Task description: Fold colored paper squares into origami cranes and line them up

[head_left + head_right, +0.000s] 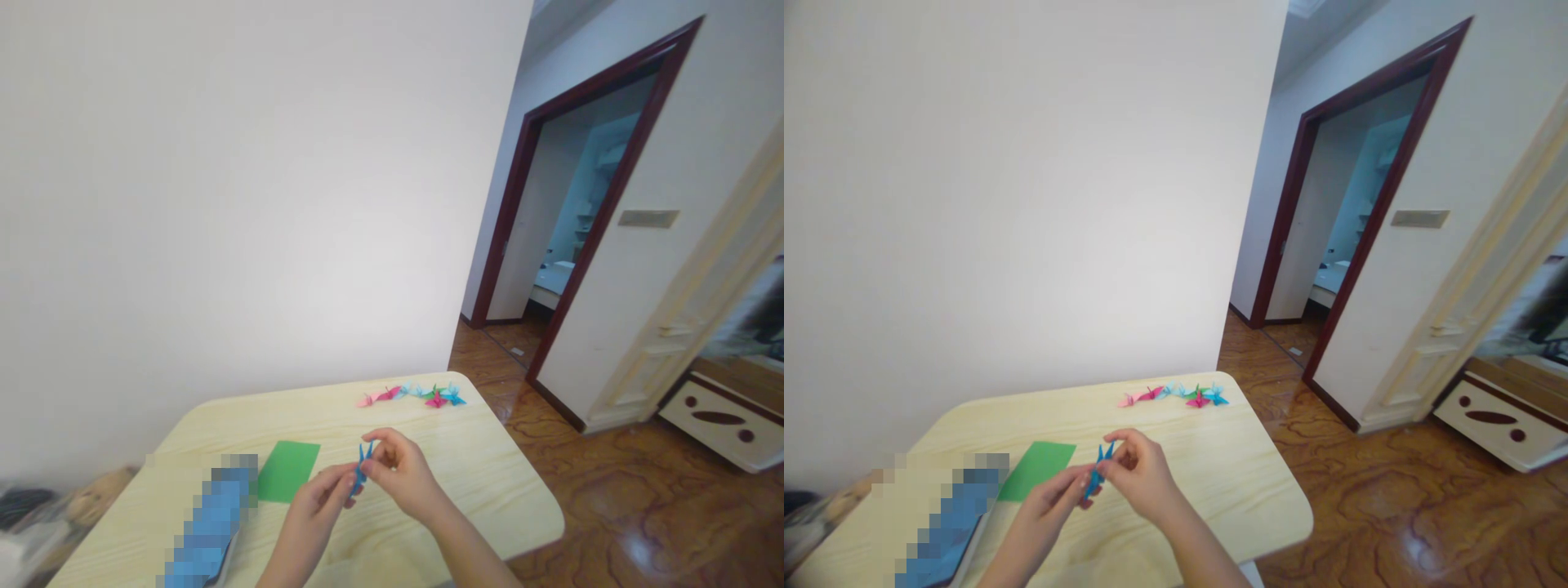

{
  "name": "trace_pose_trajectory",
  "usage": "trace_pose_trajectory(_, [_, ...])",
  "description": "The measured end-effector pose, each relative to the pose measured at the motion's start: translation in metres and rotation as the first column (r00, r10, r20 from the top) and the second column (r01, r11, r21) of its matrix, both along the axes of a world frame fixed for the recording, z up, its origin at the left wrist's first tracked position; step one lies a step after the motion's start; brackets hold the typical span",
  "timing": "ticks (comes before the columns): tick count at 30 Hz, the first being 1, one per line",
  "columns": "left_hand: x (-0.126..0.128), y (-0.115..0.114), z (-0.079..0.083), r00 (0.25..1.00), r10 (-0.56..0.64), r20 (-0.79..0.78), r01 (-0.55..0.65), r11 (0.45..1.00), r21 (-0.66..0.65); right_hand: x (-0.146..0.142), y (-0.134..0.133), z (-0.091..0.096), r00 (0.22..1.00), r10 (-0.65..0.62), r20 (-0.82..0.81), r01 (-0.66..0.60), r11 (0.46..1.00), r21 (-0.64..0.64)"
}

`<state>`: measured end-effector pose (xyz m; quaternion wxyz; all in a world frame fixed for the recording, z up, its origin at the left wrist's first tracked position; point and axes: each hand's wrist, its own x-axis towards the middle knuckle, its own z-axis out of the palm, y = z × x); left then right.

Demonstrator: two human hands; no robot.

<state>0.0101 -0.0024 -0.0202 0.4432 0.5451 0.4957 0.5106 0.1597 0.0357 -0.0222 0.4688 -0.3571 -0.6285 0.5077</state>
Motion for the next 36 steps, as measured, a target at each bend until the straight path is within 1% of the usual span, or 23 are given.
trace_pose_trajectory(3, [0.0,0.0,-0.005,1.0,-0.02,0.014,0.021,0.999,-0.032,0.001,0.0,0.001,0.996,-0.034,0.087,0.026,0.996,0.089])
trace_pose_trajectory(7, [0.001,0.0,-0.002,1.0,-0.022,0.021,0.024,0.997,-0.067,0.005,-0.001,0.007,0.984,-0.065,0.165,0.032,0.98,0.197])
trace_pose_trajectory(12, [0.003,0.001,0.0,0.998,0.009,0.055,-0.004,0.995,-0.095,0.008,-0.006,0.02,0.968,-0.125,0.219,0.035,0.927,0.374])
trace_pose_trajectory(15, [0.002,0.002,-0.005,0.999,0.023,0.042,-0.019,0.996,-0.085,0.008,-0.008,0.024,0.96,-0.15,0.236,0.043,0.912,0.407])
trace_pose_trajectory(18, [0.001,0.003,-0.009,0.999,0.049,-0.006,-0.049,0.998,-0.043,0.008,-0.007,0.023,0.955,-0.155,0.252,0.04,0.911,0.41])
trace_pose_trajectory(20, [0.001,0.003,-0.01,0.996,0.079,-0.039,-0.08,0.997,-0.025,0.008,-0.006,0.022,0.946,-0.182,0.267,0.047,0.895,0.443])
trace_pose_trajectory(22, [0.001,0.003,-0.009,0.994,0.104,-0.027,-0.105,0.994,-0.04,0.008,-0.006,0.02,0.934,-0.233,0.272,0.067,0.86,0.506])
trace_pose_trajectory(24, [0.002,0.003,-0.006,0.993,0.113,0.031,-0.11,0.991,-0.08,0.008,-0.007,0.018,0.917,-0.284,0.28,0.072,0.809,0.584])
trace_pose_trajectory(27, [0.004,0.005,-0.002,0.983,0.112,0.143,-0.091,0.985,-0.146,0.009,-0.011,0.016,0.888,-0.306,0.343,-0.015,0.726,0.687])
trace_pose_trajectory(30, [0.003,0.006,-0.003,0.961,0.127,0.247,-0.069,0.97,-0.232,0.009,-0.013,0.011,0.865,-0.31,0.394,-0.107,0.654,0.749])
trace_pose_trajectory(34, [0.001,0.005,-0.006,0.929,0.122,0.35,-0.009,0.952,-0.307,0.009,-0.013,0.005,0.879,-0.358,0.316,-0.084,0.535,0.841])
trace_pose_trajectory(36, [0.0,0.004,-0.005,0.924,0.11,0.366,0.012,0.949,-0.316,0.009,-0.012,0.004,0.882,-0.363,0.302,-0.094,0.491,0.866])
